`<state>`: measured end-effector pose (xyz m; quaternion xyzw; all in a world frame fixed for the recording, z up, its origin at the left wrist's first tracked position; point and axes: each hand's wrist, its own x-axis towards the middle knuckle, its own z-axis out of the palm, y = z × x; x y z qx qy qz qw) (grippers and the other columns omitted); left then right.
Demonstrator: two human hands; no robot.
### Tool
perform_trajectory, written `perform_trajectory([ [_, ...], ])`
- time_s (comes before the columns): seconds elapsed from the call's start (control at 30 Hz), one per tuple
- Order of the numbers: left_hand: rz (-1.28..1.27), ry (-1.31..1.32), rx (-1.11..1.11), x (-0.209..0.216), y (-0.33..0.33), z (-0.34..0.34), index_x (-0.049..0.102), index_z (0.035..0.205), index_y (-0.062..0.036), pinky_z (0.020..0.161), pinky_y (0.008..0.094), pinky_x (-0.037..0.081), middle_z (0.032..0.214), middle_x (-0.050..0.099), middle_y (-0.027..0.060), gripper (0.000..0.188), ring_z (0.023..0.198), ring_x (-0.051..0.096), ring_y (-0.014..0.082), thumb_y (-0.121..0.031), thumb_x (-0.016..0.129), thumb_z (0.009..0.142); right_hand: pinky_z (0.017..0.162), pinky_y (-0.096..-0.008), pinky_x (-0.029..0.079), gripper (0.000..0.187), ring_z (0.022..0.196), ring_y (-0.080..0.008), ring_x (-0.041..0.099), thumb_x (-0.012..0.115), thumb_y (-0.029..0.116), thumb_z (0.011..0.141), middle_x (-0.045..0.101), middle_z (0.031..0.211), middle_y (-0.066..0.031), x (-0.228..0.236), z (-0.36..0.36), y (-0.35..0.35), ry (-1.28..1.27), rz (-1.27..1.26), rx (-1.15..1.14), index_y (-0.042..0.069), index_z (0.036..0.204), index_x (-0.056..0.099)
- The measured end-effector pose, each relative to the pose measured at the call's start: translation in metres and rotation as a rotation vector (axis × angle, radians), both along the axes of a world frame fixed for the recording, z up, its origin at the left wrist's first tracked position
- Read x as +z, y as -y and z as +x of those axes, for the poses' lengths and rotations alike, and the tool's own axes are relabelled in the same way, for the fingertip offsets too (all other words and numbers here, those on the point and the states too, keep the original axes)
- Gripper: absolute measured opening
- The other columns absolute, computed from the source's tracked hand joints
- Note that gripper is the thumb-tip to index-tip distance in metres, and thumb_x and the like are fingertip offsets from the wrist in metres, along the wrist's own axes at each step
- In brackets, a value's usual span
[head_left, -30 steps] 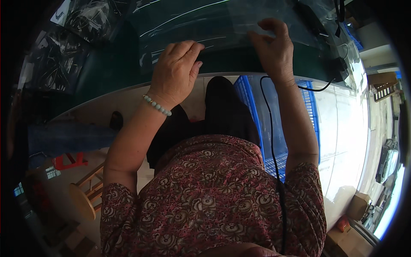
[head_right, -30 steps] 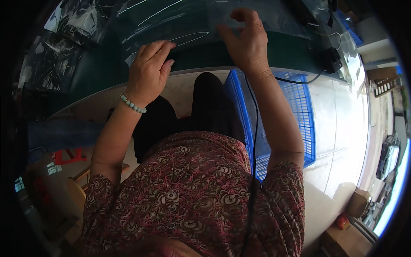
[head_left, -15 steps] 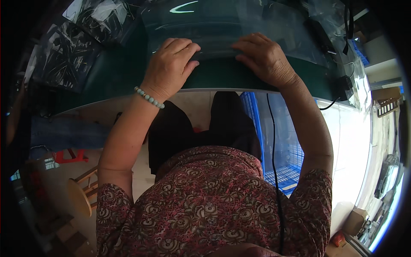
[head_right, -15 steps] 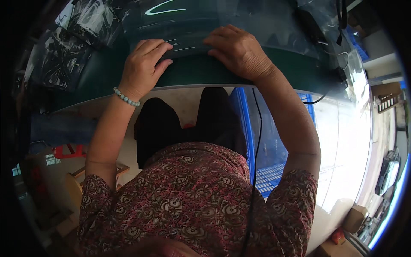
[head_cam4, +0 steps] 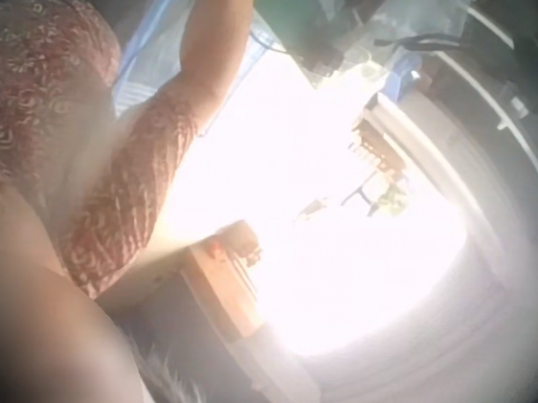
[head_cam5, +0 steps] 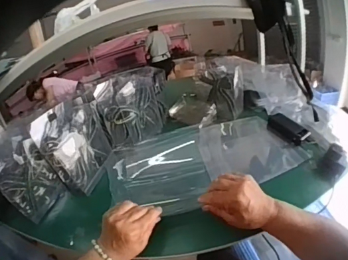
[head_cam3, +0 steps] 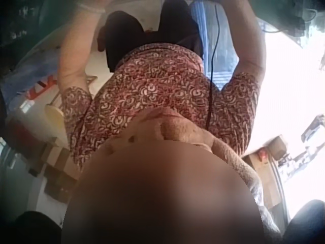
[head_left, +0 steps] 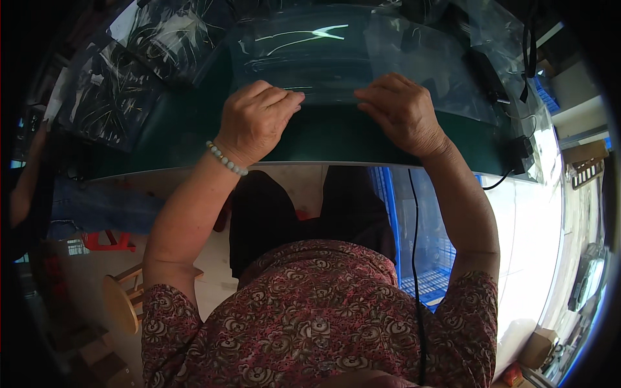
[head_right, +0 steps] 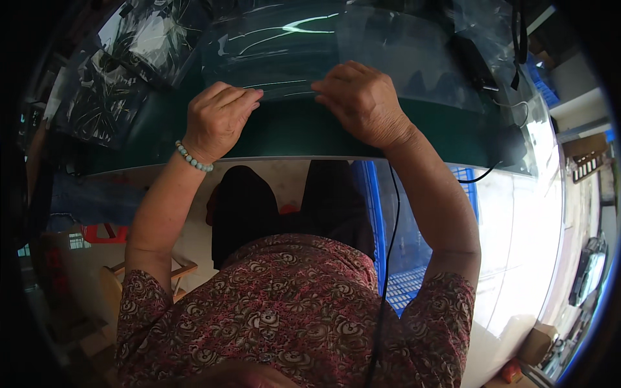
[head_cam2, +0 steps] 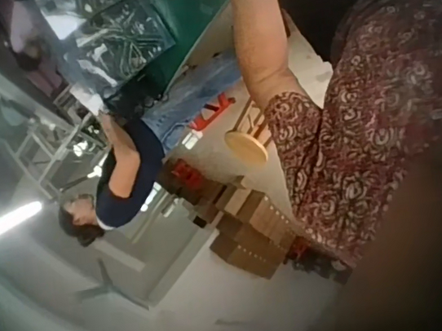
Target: Assembling clear plastic packaging boxes by folding and interlocking flaps.
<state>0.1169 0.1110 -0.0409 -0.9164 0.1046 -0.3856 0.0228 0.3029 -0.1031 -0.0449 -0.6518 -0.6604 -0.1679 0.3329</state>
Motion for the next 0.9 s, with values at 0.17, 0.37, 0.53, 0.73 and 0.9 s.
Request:
perform_trajectory([
  [0.17, 0.060, 0.053, -0.051, 0.005, -0.004, -0.003, 0.075, 0.088, -0.0093, 0.059, 0.0269, 0.052, 0.078, 0.068, -0.0017, 0.012, 0.068, 0.060, 0.0139, -0.009, 0.080, 0.077, 0.067, -0.0362, 0.057, 0.019, 0.080, -0.0244, 0.069, 0.078, 0.004, 0.079, 0.068, 0.085, -0.0070, -0.001, -0.010, 0.003, 0.070, 0.058, -0.033, 0.007, 0.097, 0.073],
  [0.37, 0.099, -0.078, -0.114, 0.003, 0.003, -0.035, 0.073, 0.087, -0.0080, 0.064, 0.0299, 0.052, 0.075, 0.062, 0.0000, 0.009, 0.070, 0.059, 0.0162, -0.009, 0.076, 0.079, 0.062, -0.0376, 0.055, 0.017, 0.075, -0.0256, 0.066, 0.074, 0.004, 0.075, 0.065, 0.083, -0.0064, -0.011, -0.044, 0.019, 0.056, -0.025, 0.033, 0.008, 0.091, 0.070],
  [0.53, 0.079, -0.429, -0.022, 0.019, 0.032, -0.040, 0.069, 0.083, -0.0062, 0.098, 0.0399, 0.046, 0.106, 0.062, 0.0045, 0.006, 0.105, 0.055, 0.0223, -0.010, 0.072, 0.080, 0.062, -0.0385, 0.053, 0.014, 0.075, -0.0271, 0.064, 0.073, 0.004, 0.075, 0.062, 0.081, -0.0062, -0.005, -0.055, 0.024, -0.003, -0.137, 0.038, 0.007, 0.088, 0.068],
  [0.73, -0.183, -0.280, -0.100, 0.020, 0.050, -0.009, 0.073, 0.103, -0.0099, 0.107, 0.0470, 0.040, 0.147, 0.051, 0.0085, 0.039, 0.129, 0.048, 0.0290, -0.039, 0.078, 0.078, 0.061, -0.0397, 0.052, 0.009, 0.075, -0.0268, 0.063, 0.073, 0.005, 0.077, 0.059, 0.077, -0.0056, 0.011, -0.058, 0.007, 0.079, -0.276, 0.122, 0.008, 0.083, 0.067],
  [0.9, -0.258, -0.526, 0.102, -0.016, 0.036, -0.003, 0.063, 0.129, -0.0158, 0.113, 0.0647, 0.025, 0.150, 0.050, 0.0110, 0.057, 0.142, 0.043, 0.0293, -0.058, 0.061, 0.092, 0.066, -0.0399, 0.054, 0.007, 0.076, -0.0275, 0.065, 0.074, 0.008, 0.082, 0.064, 0.083, -0.0067, 0.019, -0.055, 0.010, 0.000, -0.410, 0.100, 0.007, 0.087, 0.071],
])
